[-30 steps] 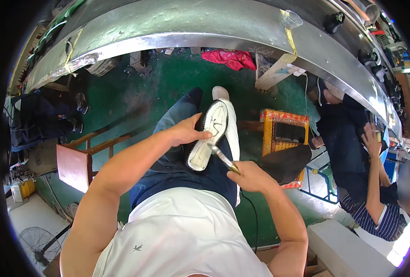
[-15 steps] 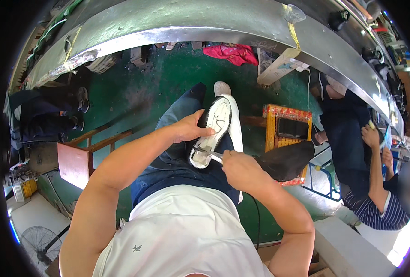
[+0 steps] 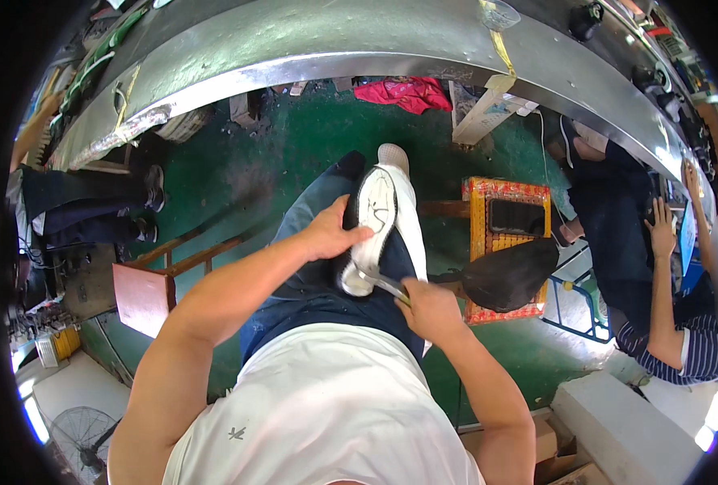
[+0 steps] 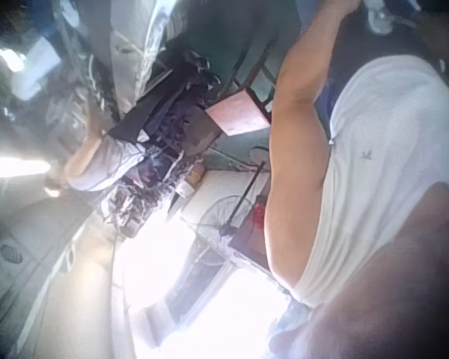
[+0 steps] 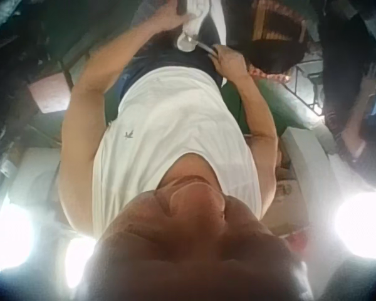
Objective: Manually lasting shoes by pulling material over the last with pliers and securing it.
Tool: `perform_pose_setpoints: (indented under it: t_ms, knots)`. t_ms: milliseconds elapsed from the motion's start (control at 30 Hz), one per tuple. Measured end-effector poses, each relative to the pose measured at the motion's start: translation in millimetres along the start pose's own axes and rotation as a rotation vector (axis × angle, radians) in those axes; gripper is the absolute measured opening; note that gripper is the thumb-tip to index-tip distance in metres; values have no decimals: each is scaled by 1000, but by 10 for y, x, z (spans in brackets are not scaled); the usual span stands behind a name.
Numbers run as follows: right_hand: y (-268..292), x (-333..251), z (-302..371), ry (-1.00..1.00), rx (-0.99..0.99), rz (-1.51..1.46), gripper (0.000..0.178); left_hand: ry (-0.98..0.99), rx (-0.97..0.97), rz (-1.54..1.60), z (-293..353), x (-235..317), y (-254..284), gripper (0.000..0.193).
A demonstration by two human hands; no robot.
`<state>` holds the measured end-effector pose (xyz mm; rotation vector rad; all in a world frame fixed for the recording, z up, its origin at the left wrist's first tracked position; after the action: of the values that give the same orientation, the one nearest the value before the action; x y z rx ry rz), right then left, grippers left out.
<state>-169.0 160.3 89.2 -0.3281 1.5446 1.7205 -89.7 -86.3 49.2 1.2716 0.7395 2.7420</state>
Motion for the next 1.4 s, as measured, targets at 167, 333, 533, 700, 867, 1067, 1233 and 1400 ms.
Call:
perform_pose_setpoints:
  t_ms: [167,333,533,700,867,1067,1233,1400]
  knots:
    - [-17,150,152,-207,-194,2,23,-230,33,55,268,-168,-394,105]
    - [-78,74,316,-82,-72,105,21,-213,-12,368,331,-384,-630,107]
    - [-71,-38,370,-118,-139,260,21,-223,153,293,298,-327,-732,105]
    - [-49,516,224,-332,-577,-463,24,-292,182,78,425,-357,-738,109]
    - [108,493,181,-457,-707,-807,20,-323,50,118,444,-495,-713,114]
    - [298,-42,7,-352,-369,-455,37,-239,-2,313,412,-460,-669,115]
    - [123,-70,-105,-93,-85,-96,39,-221,-70,422,355,-538,-696,120]
    - [-60,-47,-62,-45,-82,-12,41,-175,-122,388,330,-583,-631,123]
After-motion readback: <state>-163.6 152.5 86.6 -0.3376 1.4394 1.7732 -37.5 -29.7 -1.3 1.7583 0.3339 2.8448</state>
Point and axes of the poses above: each hand's wrist, its own z-axis away from the middle knuckle, its own y-axis out of the back of the hand, x = y × z, the point moved 3 cm from there along -z, towards the middle knuckle, and after that the axes turned 3 degrees about y, right-handed, at the moved point
